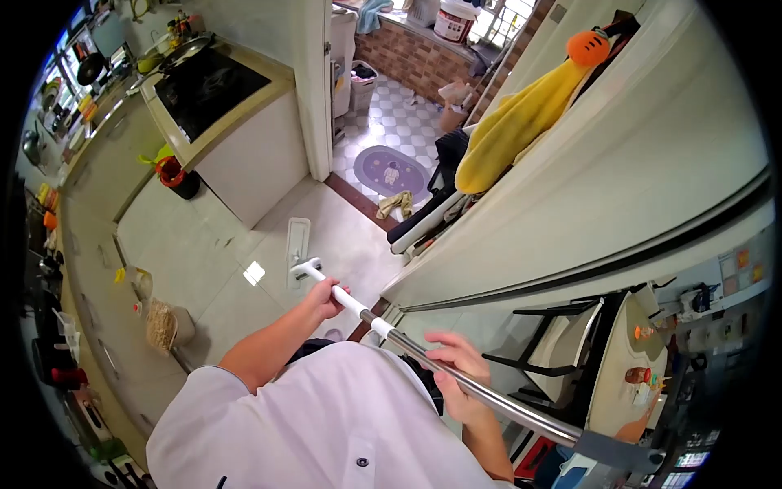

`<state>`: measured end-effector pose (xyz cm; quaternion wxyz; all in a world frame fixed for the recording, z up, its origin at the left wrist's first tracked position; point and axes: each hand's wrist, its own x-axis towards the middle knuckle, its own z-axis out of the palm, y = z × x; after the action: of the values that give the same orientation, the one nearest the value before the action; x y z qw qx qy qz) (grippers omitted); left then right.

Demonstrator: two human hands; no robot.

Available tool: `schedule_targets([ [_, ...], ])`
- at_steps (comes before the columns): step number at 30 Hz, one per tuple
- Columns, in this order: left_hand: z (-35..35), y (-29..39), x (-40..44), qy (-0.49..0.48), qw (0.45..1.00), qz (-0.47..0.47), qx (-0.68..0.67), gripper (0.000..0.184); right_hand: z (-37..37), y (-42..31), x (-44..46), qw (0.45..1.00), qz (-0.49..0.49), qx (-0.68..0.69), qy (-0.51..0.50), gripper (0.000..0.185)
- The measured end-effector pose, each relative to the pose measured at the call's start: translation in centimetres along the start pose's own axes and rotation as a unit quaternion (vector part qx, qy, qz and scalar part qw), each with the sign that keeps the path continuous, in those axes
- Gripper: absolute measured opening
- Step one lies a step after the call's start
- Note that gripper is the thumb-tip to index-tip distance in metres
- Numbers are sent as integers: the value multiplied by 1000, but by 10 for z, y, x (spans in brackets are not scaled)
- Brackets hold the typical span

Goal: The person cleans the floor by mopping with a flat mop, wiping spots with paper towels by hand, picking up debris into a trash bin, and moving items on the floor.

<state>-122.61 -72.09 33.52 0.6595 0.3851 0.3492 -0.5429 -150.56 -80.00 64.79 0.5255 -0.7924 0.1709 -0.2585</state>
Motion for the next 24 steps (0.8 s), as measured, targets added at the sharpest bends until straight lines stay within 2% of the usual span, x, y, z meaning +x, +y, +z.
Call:
schedule_targets([
  [1,-1,-1,4,6,1000,3,-3,24,-3,4,-2,1000,0,12,-4,23],
  [3,9,-13,-8,-28,999,-2,-47,24,-6,16,-12,996,42,71,24,24],
  [4,16,-19,-17,-30,999,3,-38,23,-6,24,-15,987,83,123,58,25],
  [6,38,-32,-53,-83,996,-25,22,18,-4,47,-18,986,100,124,52,29],
  [7,42,-42,-53,-79,996,-23,19,18,-4,62,-19,973,162,157,53,30],
  [8,42,-53,-54,-126,989,-55,61,20,-2,77,-21,955,224,187,53,31],
  [9,45,-61,-56,-173,976,-85,102,23,4,93,-21,958,220,172,58,33],
  [10,49,-66,-57,-170,977,-83,97,23,3,98,-23,958,222,173,52,33],
  [12,55,-71,-65,-204,961,-59,179,29,4,100,-22,938,203,244,141,34],
  [13,49,-72,-59,-233,944,-30,233,42,-2,95,-22,931,200,258,162,34],
  [14,41,-69,-55,-231,944,-32,232,42,-11,97,-25,924,191,273,187,31],
  [16,24,-49,-46,-210,951,-80,213,55,-31,81,-27,901,190,284,266,27],
  [17,8,-37,-37,-196,963,-90,163,69,-46,79,-34,895,199,280,286,28],
  [19,-47,-9,7,-199,977,-76,-14,75,-77,78,-50,884,189,284,318,33],
  [21,-72,21,20,-141,982,11,-128,75,-92,60,-52,877,164,281,352,40],
  [22,-76,32,28,-140,981,13,-135,75,-98,45,-50,875,159,270,370,43],
  [24,-77,62,40,109,967,131,-190,64,-118,33,-51,865,170,276,383,43],
])
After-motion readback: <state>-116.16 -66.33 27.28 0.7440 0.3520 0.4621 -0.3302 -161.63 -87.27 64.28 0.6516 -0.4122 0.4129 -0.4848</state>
